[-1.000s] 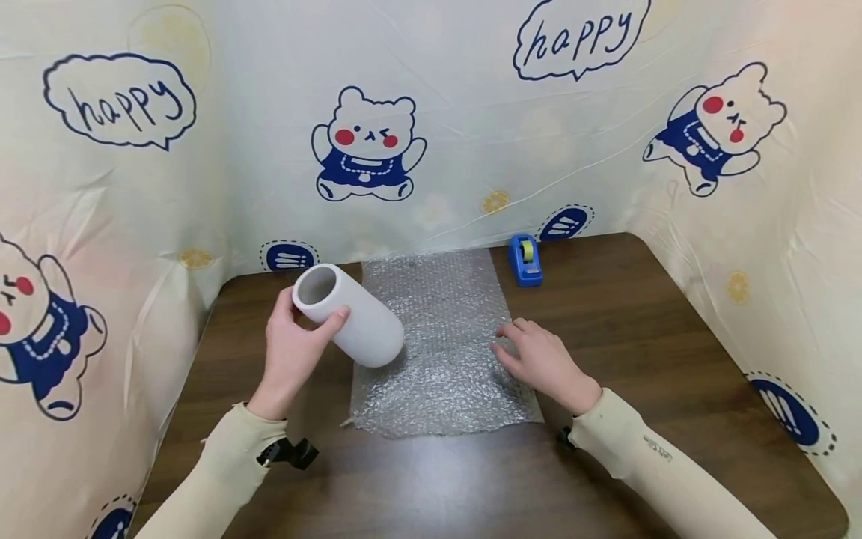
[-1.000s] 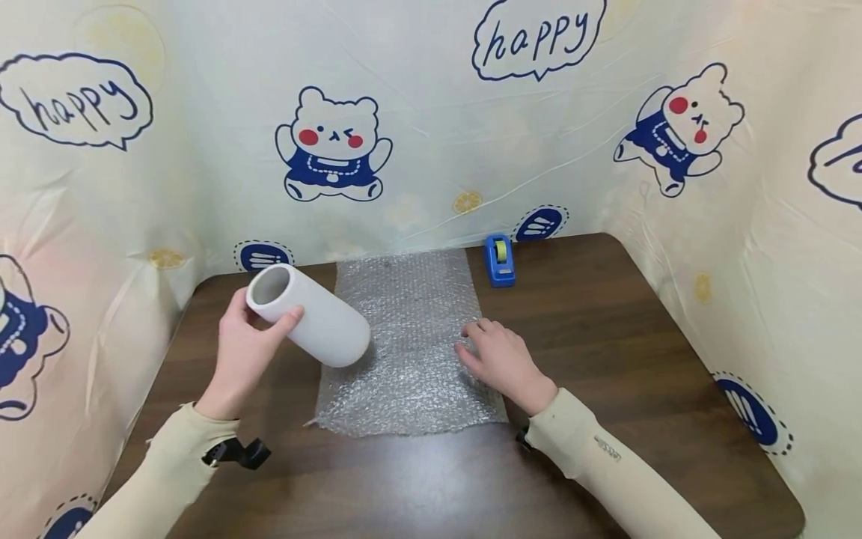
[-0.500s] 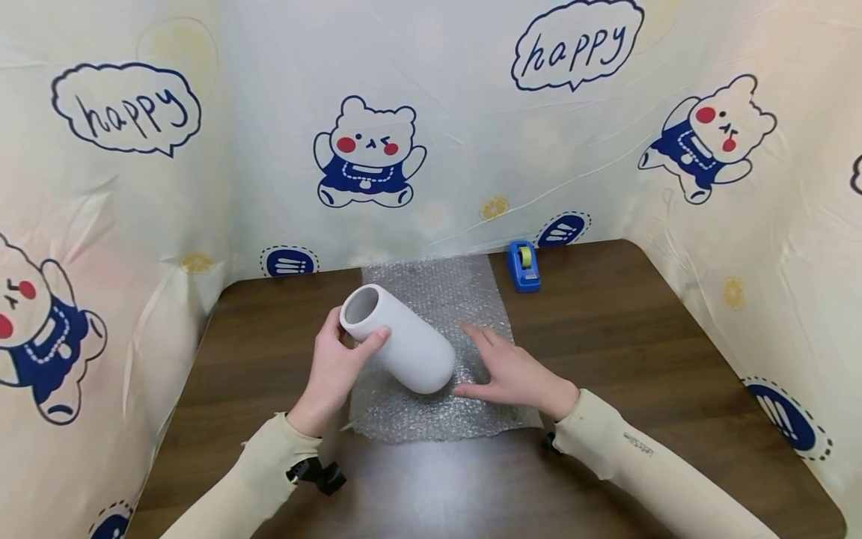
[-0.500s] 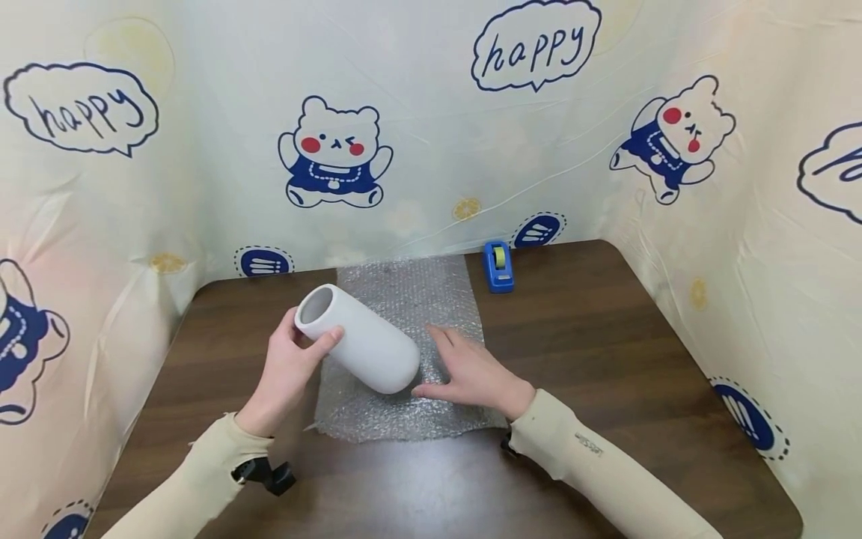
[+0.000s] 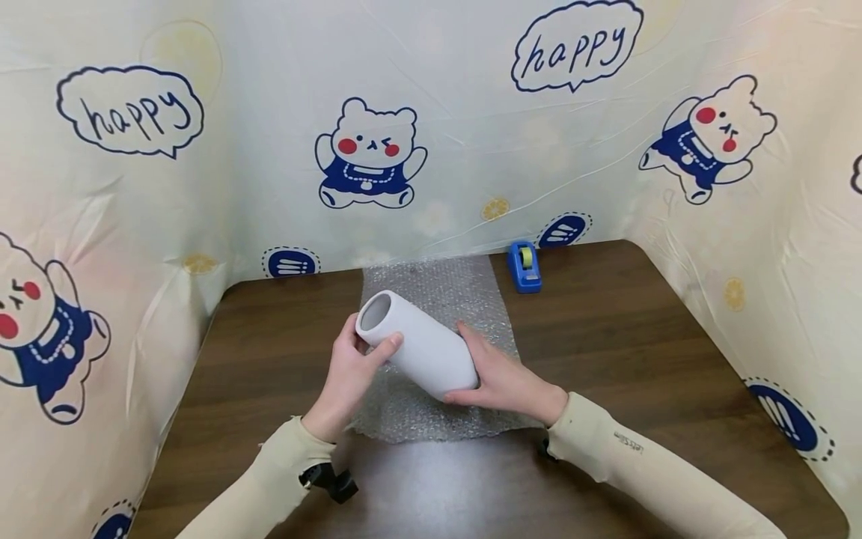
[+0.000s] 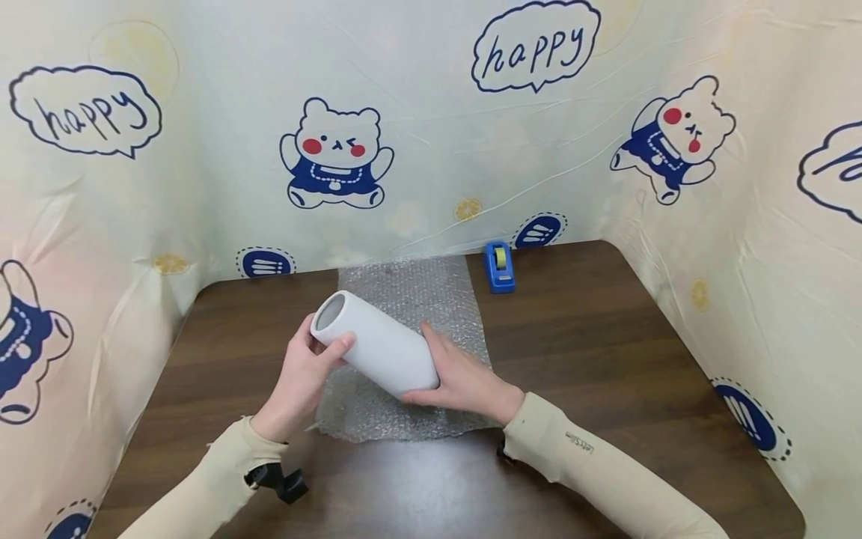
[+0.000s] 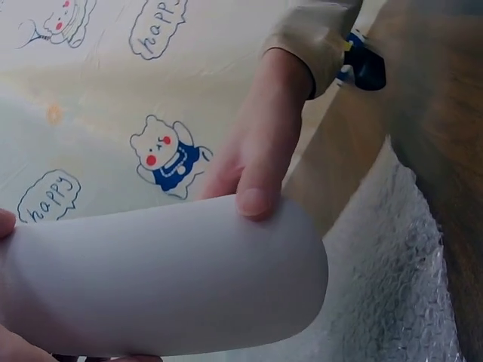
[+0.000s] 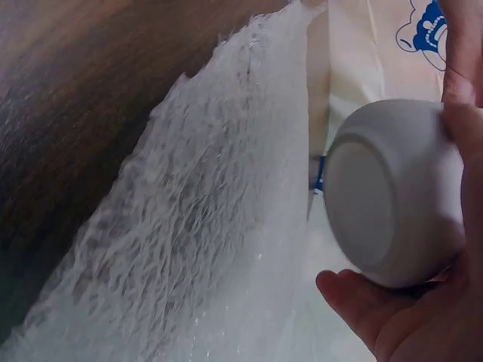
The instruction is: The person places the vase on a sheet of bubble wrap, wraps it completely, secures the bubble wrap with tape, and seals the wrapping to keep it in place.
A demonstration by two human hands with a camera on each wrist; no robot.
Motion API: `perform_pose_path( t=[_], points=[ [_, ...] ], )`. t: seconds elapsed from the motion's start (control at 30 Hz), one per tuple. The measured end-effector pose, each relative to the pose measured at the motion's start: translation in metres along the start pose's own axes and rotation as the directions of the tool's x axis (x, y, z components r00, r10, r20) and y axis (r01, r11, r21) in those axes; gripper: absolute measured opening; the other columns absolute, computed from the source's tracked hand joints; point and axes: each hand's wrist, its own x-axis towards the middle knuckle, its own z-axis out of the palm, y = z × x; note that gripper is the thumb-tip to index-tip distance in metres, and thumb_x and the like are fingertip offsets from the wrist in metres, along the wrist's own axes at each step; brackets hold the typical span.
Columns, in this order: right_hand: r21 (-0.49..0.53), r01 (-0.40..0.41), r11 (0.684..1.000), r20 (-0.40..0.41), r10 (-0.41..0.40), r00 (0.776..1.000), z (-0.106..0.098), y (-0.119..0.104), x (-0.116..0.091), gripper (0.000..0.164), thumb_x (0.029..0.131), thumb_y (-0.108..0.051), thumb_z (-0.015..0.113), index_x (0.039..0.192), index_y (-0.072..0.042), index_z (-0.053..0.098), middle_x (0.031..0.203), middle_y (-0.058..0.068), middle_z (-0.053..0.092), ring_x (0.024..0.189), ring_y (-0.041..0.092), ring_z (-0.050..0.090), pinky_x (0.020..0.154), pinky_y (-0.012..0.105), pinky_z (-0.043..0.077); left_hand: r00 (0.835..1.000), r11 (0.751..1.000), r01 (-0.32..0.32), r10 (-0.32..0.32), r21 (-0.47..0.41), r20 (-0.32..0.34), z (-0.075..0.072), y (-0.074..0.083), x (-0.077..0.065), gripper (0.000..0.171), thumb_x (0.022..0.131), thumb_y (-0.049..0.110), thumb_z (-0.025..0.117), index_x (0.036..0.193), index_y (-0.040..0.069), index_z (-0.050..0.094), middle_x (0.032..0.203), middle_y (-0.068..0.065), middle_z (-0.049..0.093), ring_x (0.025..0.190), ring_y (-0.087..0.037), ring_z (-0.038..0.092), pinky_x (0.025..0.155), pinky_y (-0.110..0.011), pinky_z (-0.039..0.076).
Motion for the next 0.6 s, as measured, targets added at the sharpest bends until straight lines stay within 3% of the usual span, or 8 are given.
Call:
perform_pose_path(
  t=[0.2, 0.4, 0.6],
  points=[
    [0.019, 0.019, 1.000, -0.011, -0.019, 1.000, -0.001, -0.003, -0.003, 0.094, 0.083, -0.059, 0.080, 0.154, -0.013, 0.038, 0.135, 0.003, 0.057, 0.112, 0.017, 0.061, 0.091, 0.042, 0.056, 0.997, 0.999, 0.033, -0.032, -0.012, 0.076, -0.003, -0.005, -0.001, 0.051, 0.092, 0.006, 0.072, 0.137, 0.002, 0.049, 0.127, -0.012, 0.059, 0.111, -0.017, 0.058, 0.081, -0.028, 0.054],
    [-0.038, 0.041, 0.998, -0.023, -0.042, 0.999, -0.002, 0.001, -0.010, 0.091, 0.085, -0.061, 0.078, 0.151, -0.010, 0.041, 0.134, 0.003, 0.058, 0.111, 0.017, 0.061, 0.092, 0.042, 0.056, 0.986, 0.998, 0.062, -0.062, 0.005, 0.157, -0.009, -0.011, 0.000, 0.053, 0.093, 0.009, 0.074, 0.139, 0.003, 0.049, 0.134, -0.014, 0.058, 0.119, -0.019, 0.057, 0.090, -0.030, 0.054],
    [-0.109, 0.049, 0.993, -0.040, -0.054, 0.998, -0.011, 0.002, -0.013, 0.085, 0.082, -0.061, 0.080, 0.145, -0.014, 0.049, 0.127, 0.002, 0.063, 0.107, 0.016, 0.062, 0.087, 0.041, 0.057, 0.968, 0.994, 0.109, -0.106, 0.000, 0.227, -0.022, -0.021, 0.003, 0.055, 0.094, 0.008, 0.073, 0.142, -0.002, 0.049, 0.131, -0.015, 0.060, 0.113, -0.015, 0.062, 0.093, -0.027, 0.052]
  ],
)
